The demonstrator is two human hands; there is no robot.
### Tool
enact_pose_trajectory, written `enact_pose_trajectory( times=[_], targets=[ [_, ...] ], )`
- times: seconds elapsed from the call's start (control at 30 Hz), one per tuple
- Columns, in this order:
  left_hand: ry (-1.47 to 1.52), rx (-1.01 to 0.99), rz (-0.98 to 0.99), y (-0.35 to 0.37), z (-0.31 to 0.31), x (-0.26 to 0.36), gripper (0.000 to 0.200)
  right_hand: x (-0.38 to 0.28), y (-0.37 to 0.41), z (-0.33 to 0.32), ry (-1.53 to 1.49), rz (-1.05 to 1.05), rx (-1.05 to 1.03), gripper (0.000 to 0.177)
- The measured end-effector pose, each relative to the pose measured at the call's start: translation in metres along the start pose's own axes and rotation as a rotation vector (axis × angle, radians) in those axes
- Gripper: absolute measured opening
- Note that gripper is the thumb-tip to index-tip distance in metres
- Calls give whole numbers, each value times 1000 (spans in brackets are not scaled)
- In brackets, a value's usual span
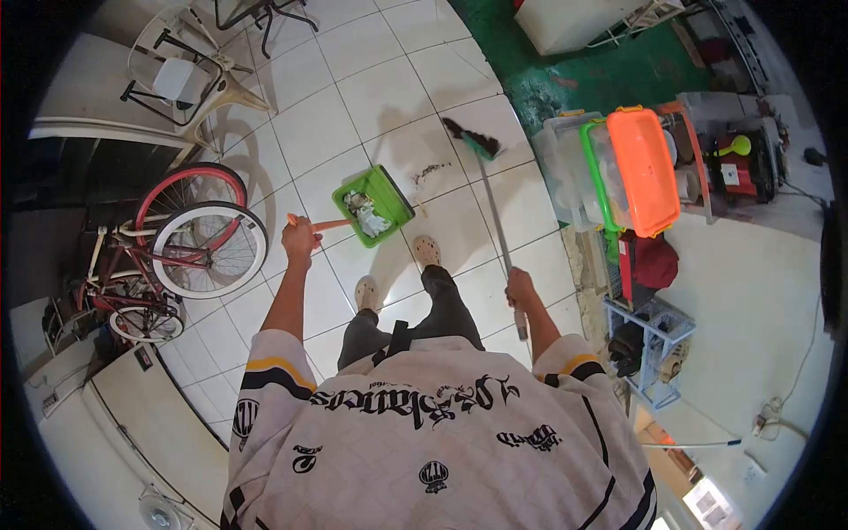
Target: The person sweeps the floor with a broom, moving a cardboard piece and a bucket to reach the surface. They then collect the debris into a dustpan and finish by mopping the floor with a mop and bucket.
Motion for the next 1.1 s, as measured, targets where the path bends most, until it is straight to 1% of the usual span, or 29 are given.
enact_pose_trajectory(
  times=[0.07,0.1,0.13,0.2,0.23,0.33,0.37,0.43,0.5,0.53,0.57,0.6,0.63,0.67,0.7,0.8,0.87,0.93,0.97,1.0,1.07,1.1],
  targets=[
    [45,-62,43,-12,-6,-11,24,25,16,45,1,118,27,24],
    [58,-83,56,-15,-4,-13,23,48,20,65,362,-130,-55,17],
    [72,-108,69,-18,-3,-16,23,73,24,84,378,-137,-82,15],
    [55,-154,42,-14,-2,-13,23,88,56,133,419,-149,-128,13],
    [56,-172,30,-11,-2,-8,23,103,62,155,452,-209,-106,16],
    [-22,-242,49,5,-14,3,26,154,72,210,265,-165,-99,27],
    [-70,-248,87,-2,-18,-1,28,161,84,222,271,-195,-85,29],
    [-44,-243,53,-10,-24,-6,29,160,121,240,167,-90,-123,33],
    [-41,-237,32,-13,-34,-10,30,184,135,247,205,-247,-18,34],
    [-52,-236,27,-15,-39,-13,30,194,144,242,121,-193,-7,35],
    [-64,-237,18,-15,-42,-17,30,183,167,241,36,-141,8,36],
    [-86,-243,19,-21,-47,-23,30,142,217,235,-152,40,-21,37],
    [-109,-249,20,-29,-52,-28,29,149,222,226,-125,51,77,38],
    [-134,-255,17,-30,-53,-34,29,153,224,212,-143,76,78,40],
    [-130,-225,56,-13,-53,-29,30,161,225,199,-151,63,128,40],
    [-69,-228,-11,0,-56,-33,29,183,197,160,-163,35,258,38],
    [-34,-275,29,1,-57,-46,28,207,159,140,-145,-45,293,35],
    [14,-322,47,8,-58,-52,28,236,112,136,-293,-64,243,33],
    [-6,-301,38,15,-58,-51,27,249,94,137,-363,-83,222,34],
    [-23,-277,42,20,-58,-50,27,253,85,149,-130,-162,210,34],
    [-45,-228,54,27,-58,-46,27,264,81,174,-129,-60,109,35],
    [-48,-240,66,20,-59,-51,28,263,92,190,-116,-40,75,37]
  ],
)
Point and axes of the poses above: each hand's wrist, its own y-axis away from the middle knuckle, its own z-axis out of the palm, x = y × z, the point moved 1 cm from there along -y, towards the middle knuckle, and after that the axes turned 13 degrees about -x, right-handed, at the moved point
